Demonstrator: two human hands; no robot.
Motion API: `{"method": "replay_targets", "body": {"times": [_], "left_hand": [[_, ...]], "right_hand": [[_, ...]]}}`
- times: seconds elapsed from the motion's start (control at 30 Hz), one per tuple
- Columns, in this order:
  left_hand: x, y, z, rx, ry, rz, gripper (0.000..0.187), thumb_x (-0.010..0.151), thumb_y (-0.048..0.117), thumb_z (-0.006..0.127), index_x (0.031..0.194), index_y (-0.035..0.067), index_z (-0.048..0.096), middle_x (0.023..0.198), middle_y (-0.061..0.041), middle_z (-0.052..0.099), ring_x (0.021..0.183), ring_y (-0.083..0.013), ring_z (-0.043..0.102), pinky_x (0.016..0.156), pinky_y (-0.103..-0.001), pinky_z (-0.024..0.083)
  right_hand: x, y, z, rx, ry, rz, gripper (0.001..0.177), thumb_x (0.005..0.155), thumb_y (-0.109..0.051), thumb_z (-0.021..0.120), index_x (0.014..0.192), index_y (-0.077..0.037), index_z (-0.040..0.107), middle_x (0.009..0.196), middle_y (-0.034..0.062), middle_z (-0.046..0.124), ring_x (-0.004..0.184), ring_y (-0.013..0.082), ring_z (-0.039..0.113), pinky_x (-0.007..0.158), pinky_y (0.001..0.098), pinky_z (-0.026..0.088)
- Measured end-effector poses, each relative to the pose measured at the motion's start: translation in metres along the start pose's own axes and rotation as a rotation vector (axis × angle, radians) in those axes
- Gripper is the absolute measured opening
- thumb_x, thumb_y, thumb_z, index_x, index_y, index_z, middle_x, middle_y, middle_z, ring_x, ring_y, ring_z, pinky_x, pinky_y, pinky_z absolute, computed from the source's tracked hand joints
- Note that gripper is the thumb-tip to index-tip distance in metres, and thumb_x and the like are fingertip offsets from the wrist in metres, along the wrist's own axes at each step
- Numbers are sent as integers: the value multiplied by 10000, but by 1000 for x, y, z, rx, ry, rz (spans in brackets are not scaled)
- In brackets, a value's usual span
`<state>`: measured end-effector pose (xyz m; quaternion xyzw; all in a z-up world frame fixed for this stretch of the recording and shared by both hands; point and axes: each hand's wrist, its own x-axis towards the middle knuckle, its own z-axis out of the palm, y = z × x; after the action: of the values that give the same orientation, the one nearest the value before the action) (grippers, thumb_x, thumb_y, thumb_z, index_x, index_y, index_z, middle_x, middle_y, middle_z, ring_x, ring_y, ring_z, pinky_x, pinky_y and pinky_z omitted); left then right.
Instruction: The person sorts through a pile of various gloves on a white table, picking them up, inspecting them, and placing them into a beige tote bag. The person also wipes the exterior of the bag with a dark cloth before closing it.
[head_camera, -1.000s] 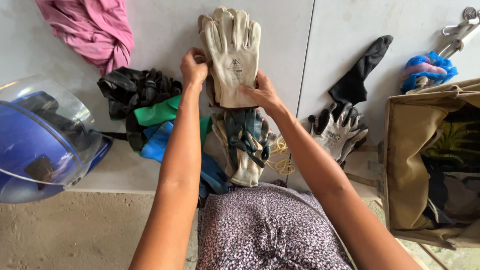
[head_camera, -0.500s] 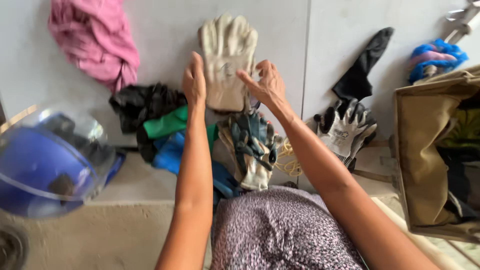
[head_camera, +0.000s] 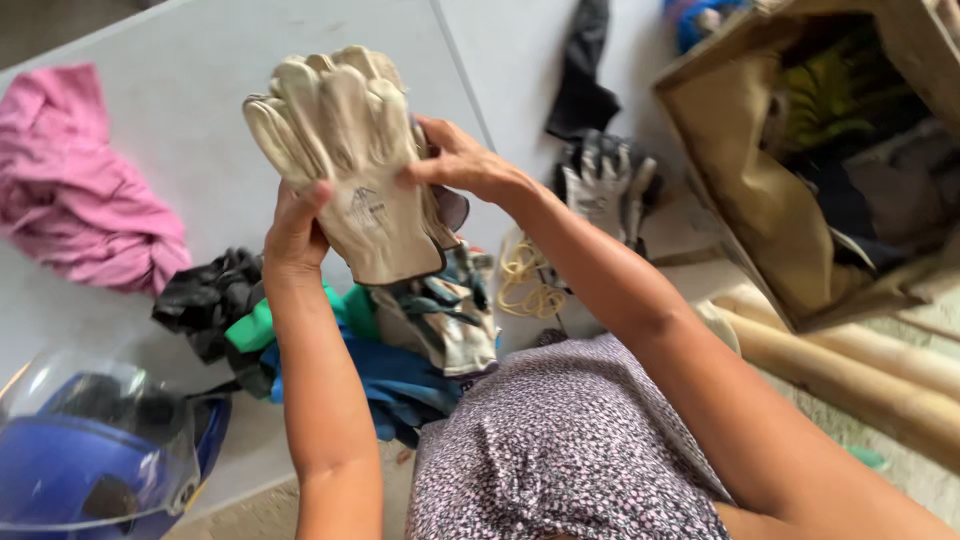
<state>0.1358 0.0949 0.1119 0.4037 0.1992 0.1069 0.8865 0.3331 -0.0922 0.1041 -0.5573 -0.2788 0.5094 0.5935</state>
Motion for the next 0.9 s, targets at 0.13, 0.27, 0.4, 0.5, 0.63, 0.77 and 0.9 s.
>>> {"method": "replay_targets", "body": {"times": [0.13, 0.27, 0.4, 0.5, 0.63, 0.77, 0.9], "left_hand": [[15, -25, 91, 91, 9, -29, 836, 785, 157, 866, 1493, 19, 443, 1370, -130, 619, 1235, -271, 630, 1033, -415, 557], [29, -72, 178, 208, -130, -78, 840, 784, 173, 883, 1493, 15, 460, 1376, -150, 624, 1247, -267, 634, 1052, -400, 555], [62, -132, 244, 76, -338, -262, 842, 863, 345, 870, 1540, 86, 441, 1439, -139, 569, 1298, -249, 579, 1072, -407, 517], [103, -180, 265, 166, -344, -336, 730, 895, 428, 773, 1517, 160, 501, 1493, -77, 529, 1376, -219, 527, 1089, -427, 483], [164, -247, 267, 647, -215, -63, 438, 926, 293, 880, 1302, 98, 768, 1438, -143, 602, 1466, -296, 523, 1230, -488, 360], [192, -296, 281, 391, -45, -527, 581, 741, 245, 887, 1298, 204, 725, 1354, -115, 657, 1371, -362, 533, 985, -439, 452], [183, -298, 333, 796, -47, -172, 623, 705, 193, 884, 1303, 212, 711, 1279, -112, 709, 1196, -296, 665, 997, -449, 534]], "right_hand": [[-83, -32, -30, -144, 171, -118, 1003, 786, -393, 895, 1555, -35, 360, 1454, 96, 522, 1356, 228, 485, 1120, 396, 404], [-168, -43, -72, 50, 438, 4, 882, 754, -352, 887, 1450, 14, 488, 1325, 160, 656, 1230, 274, 657, 1077, 418, 542], [-238, -57, -133, 146, 871, 216, 694, 698, -186, 833, 1258, -65, 441, 1175, 152, 679, 1056, 242, 721, 923, 383, 608], [-302, -67, -192, 221, 830, 55, 463, 811, -209, 730, 1219, -1, 660, 1074, 164, 673, 911, 254, 684, 798, 402, 592], [-389, -64, -254, 398, 885, -146, 433, 944, -322, 658, 1272, -40, 674, 1070, 97, 678, 917, 204, 663, 796, 341, 574], [-424, -46, -306, 505, 945, -158, 416, 931, -277, 675, 1259, -21, 672, 1084, 108, 697, 947, 221, 677, 840, 355, 578], [-410, -13, -333, 607, 986, 31, 401, 918, -231, 692, 1247, -2, 671, 1098, 118, 715, 978, 237, 692, 884, 369, 581]]}}
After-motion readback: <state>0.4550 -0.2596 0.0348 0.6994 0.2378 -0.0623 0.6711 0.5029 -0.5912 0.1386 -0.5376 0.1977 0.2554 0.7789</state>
